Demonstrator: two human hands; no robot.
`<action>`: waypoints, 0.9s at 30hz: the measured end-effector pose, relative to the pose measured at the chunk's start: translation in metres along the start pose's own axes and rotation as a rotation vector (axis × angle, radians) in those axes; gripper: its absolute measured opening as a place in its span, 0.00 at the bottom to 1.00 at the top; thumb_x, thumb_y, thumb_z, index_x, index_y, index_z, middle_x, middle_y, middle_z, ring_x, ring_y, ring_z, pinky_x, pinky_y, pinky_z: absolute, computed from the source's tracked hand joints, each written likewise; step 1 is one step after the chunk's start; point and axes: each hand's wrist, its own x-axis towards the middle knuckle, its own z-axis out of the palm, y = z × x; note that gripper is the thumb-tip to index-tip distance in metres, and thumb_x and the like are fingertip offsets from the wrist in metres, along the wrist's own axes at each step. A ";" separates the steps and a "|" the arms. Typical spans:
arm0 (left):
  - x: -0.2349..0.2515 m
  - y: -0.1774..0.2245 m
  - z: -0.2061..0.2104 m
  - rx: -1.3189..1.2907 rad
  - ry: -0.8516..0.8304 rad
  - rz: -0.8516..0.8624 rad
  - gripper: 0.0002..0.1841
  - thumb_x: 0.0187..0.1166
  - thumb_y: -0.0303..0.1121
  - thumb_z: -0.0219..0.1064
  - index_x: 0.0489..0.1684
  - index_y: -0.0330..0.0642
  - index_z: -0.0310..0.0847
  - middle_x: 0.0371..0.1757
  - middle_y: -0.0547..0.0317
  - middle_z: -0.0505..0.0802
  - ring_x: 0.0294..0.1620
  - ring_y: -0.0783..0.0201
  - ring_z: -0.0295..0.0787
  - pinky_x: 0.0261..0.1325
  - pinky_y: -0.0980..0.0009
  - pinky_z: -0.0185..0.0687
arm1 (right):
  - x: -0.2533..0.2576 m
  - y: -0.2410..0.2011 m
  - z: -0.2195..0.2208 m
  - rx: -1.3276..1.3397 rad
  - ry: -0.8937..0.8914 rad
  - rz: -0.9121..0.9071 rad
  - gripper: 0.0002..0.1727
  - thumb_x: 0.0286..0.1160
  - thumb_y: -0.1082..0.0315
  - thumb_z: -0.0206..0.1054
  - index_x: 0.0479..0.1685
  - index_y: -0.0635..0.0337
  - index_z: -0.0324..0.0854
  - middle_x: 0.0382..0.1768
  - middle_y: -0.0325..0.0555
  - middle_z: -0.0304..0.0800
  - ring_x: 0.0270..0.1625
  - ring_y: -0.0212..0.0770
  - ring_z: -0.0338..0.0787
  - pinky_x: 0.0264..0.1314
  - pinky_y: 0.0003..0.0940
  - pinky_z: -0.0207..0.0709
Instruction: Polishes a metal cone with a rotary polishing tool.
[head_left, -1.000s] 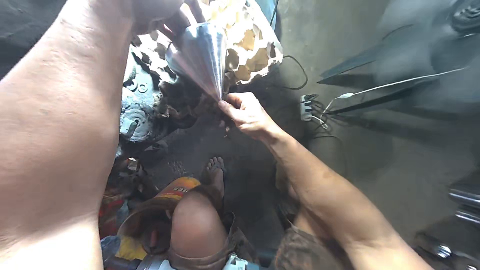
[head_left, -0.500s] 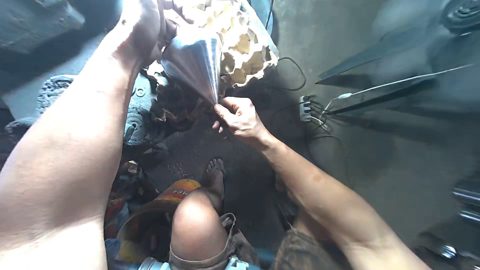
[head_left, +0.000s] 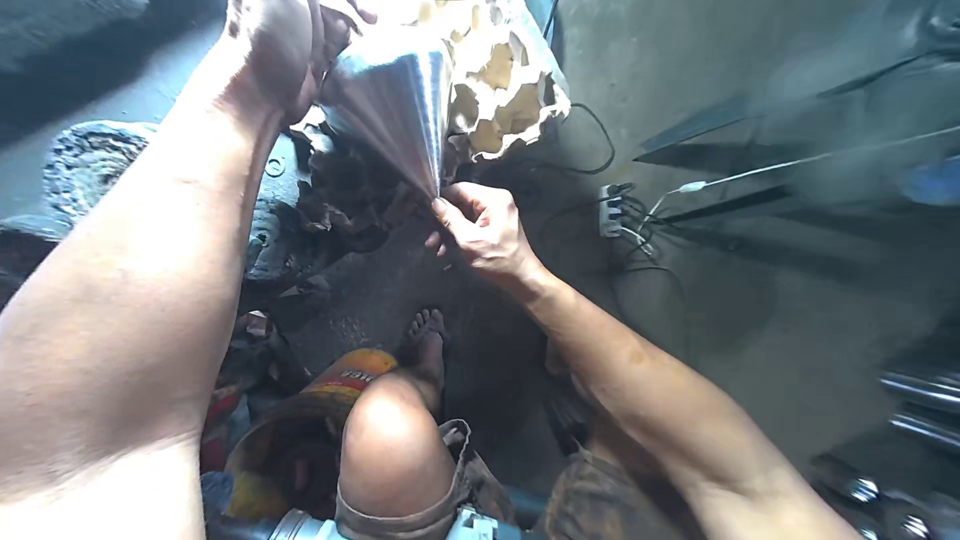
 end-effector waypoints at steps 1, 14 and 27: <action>0.001 -0.001 -0.001 0.006 -0.003 -0.012 0.22 0.92 0.27 0.42 0.26 0.48 0.78 0.23 0.68 0.89 0.26 0.74 0.86 0.32 0.78 0.84 | 0.005 0.013 0.000 0.026 0.009 -0.106 0.09 0.88 0.73 0.61 0.47 0.70 0.84 0.34 0.50 0.94 0.29 0.41 0.96 0.36 0.36 0.95; -0.018 0.039 0.008 0.264 -0.060 -0.108 0.16 0.93 0.29 0.48 0.37 0.44 0.81 0.22 0.71 0.90 0.22 0.80 0.84 0.31 0.84 0.80 | 0.010 0.027 -0.011 0.084 -0.090 -0.104 0.13 0.89 0.67 0.62 0.50 0.69 0.86 0.33 0.50 0.95 0.29 0.41 0.96 0.35 0.37 0.95; -0.100 0.016 -0.073 0.122 -0.209 0.615 0.24 0.95 0.37 0.39 0.59 0.34 0.83 0.56 0.44 0.95 0.59 0.46 0.95 0.64 0.48 0.93 | -0.015 0.032 -0.032 -0.170 -0.062 -0.163 0.12 0.88 0.64 0.62 0.50 0.61 0.89 0.34 0.42 0.96 0.32 0.35 0.96 0.38 0.34 0.94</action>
